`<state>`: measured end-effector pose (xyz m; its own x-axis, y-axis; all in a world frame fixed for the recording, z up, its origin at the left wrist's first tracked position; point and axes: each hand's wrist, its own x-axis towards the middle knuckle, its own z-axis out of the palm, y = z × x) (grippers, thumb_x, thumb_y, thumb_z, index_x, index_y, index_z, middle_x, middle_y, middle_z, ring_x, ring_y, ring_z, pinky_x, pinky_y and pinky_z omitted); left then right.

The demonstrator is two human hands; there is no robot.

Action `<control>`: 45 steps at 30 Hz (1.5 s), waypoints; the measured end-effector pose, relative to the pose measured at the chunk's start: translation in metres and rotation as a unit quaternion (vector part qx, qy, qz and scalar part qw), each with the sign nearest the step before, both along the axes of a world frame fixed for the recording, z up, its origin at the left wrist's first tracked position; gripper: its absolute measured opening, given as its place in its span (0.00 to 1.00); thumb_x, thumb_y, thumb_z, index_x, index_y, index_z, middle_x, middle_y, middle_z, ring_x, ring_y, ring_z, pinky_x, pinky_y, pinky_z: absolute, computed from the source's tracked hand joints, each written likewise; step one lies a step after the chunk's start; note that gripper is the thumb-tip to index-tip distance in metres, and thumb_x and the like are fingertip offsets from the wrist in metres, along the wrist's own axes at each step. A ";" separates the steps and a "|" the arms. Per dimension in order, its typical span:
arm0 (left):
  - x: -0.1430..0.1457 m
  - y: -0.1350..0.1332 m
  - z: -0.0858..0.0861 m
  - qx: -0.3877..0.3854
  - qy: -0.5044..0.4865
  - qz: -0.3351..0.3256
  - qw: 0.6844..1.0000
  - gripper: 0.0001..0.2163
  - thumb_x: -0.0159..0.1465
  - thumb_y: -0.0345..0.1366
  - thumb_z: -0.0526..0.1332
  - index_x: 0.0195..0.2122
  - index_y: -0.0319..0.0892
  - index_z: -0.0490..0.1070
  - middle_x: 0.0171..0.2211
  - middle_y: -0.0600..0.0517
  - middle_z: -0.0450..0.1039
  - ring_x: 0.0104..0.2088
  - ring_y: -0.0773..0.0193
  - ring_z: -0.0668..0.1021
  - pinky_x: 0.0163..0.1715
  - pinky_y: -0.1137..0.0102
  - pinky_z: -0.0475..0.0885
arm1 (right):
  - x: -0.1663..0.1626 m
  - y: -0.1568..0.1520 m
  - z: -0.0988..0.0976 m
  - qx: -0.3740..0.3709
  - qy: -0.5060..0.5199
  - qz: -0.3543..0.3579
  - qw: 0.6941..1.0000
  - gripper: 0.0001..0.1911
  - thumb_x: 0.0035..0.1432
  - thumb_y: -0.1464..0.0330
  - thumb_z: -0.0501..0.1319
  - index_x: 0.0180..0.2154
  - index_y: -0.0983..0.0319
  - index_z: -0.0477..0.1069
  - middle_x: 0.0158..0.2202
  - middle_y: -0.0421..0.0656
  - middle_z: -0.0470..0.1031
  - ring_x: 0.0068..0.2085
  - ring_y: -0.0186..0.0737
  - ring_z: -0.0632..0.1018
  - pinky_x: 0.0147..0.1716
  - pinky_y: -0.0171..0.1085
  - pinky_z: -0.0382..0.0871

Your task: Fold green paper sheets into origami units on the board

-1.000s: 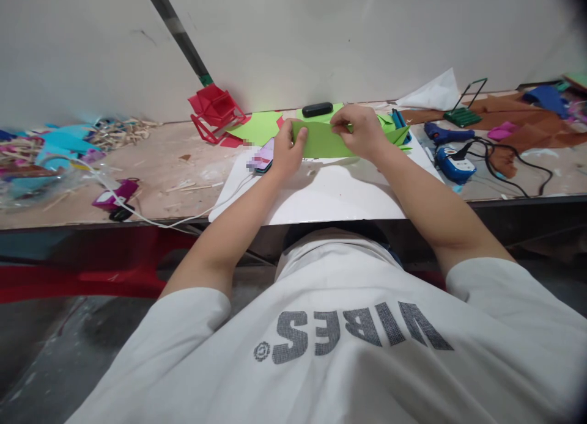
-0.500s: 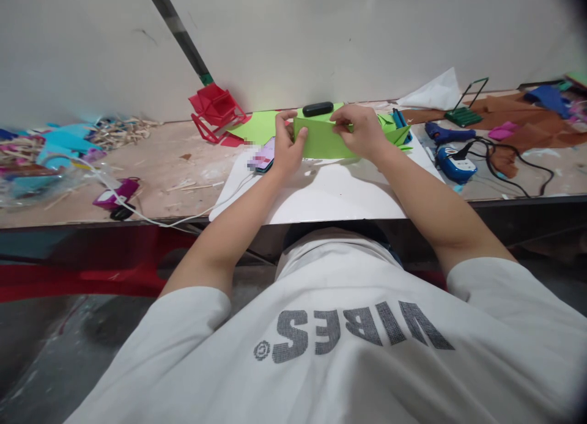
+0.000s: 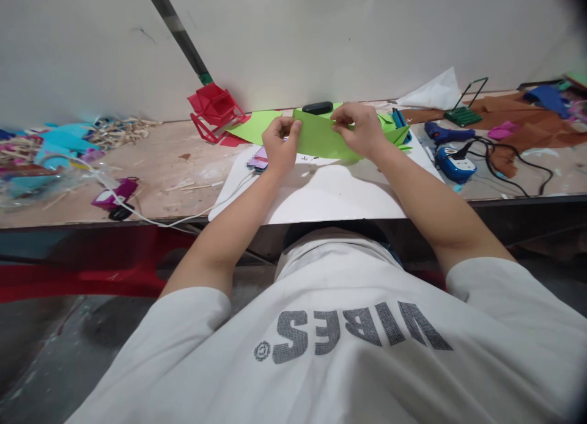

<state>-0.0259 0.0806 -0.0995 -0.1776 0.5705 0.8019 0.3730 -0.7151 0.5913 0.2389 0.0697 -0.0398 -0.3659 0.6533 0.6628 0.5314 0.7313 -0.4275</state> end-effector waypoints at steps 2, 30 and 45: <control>0.000 -0.002 0.001 -0.011 -0.001 -0.003 1.000 0.32 0.73 0.77 0.64 0.42 0.50 0.78 0.37 0.49 0.80 0.39 0.57 0.83 0.44 0.58 0.83 | 0.000 -0.002 0.000 0.004 -0.009 0.000 1.000 0.09 0.75 0.60 0.65 0.49 0.53 0.83 0.49 0.47 0.91 0.48 0.52 0.86 0.56 0.54 0.85; 0.030 -0.040 0.021 0.032 -0.092 -0.093 0.991 0.32 0.66 0.72 0.77 0.36 0.48 0.74 0.31 0.54 0.78 0.33 0.64 0.81 0.39 0.66 0.79 | -0.031 -0.030 0.004 0.069 -0.019 -0.012 0.997 0.19 0.88 0.53 0.54 0.56 0.49 0.84 0.57 0.47 0.89 0.59 0.51 0.85 0.66 0.51 0.79; 0.022 -0.032 0.011 -0.004 -0.032 -0.029 0.999 0.37 0.69 0.82 0.66 0.48 0.50 0.82 0.43 0.51 0.90 0.46 0.61 0.87 0.48 0.59 0.84 | -0.031 -0.034 0.007 0.024 0.049 0.012 0.998 0.29 0.79 0.34 0.55 0.48 0.44 0.84 0.50 0.45 0.89 0.56 0.54 0.82 0.63 0.52 0.77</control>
